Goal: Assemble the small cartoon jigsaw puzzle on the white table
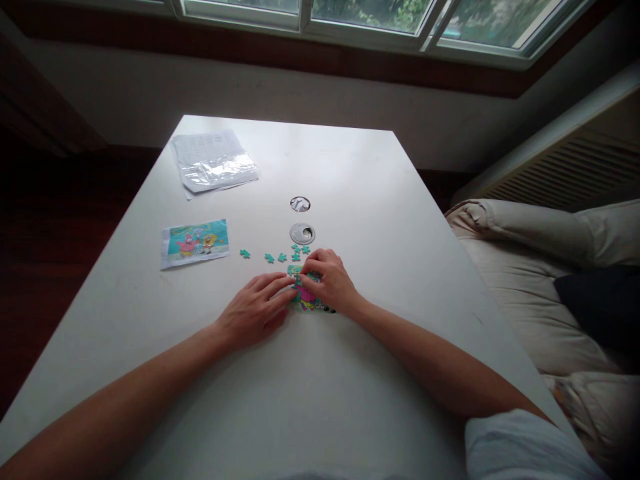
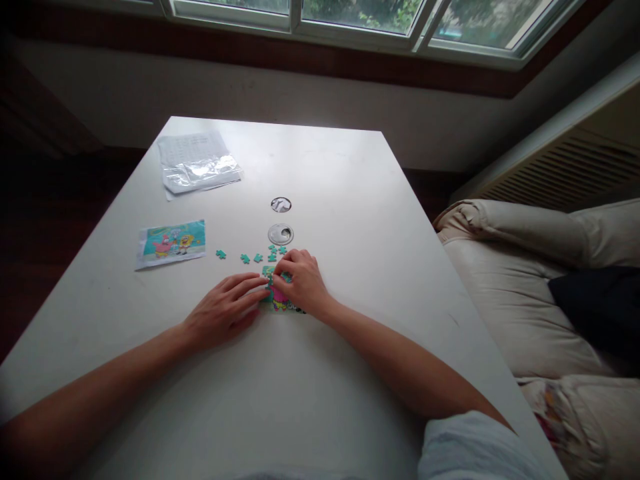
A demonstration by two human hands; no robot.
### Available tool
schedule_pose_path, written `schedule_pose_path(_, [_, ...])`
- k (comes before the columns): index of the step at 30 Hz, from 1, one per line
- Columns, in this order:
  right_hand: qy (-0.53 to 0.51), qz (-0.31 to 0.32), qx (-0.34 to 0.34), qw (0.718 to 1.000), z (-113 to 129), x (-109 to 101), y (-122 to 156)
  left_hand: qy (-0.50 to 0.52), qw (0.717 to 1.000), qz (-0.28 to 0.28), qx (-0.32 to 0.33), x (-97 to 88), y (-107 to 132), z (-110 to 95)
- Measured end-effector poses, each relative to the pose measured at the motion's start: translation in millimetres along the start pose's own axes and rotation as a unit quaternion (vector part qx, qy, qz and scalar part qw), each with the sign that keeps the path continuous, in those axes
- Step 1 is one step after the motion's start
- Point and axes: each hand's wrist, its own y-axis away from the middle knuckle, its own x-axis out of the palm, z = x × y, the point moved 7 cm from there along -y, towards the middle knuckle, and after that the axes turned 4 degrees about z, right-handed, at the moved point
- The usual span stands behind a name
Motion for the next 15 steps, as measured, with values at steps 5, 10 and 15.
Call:
schedule_pose_path(5, [0.014, 0.0, -0.005, 1.0, 3.8, -0.1, 0.5, -0.004, 1.0, -0.005, -0.019, 0.4, -2.9, 2.1])
schedule_pose_path(10, [0.023, -0.008, -0.005, 1.0, 5.3, -1.0, 1.2, -0.011, 1.0, 0.023, -0.015, 3.9, -5.0, 1.2])
schedule_pose_path(15, [-0.006, -0.006, 0.009, 1.0, -1.2, -5.1, -0.9, -0.002, 1.0, 0.021, -0.018, 3.4, -4.2, 3.7])
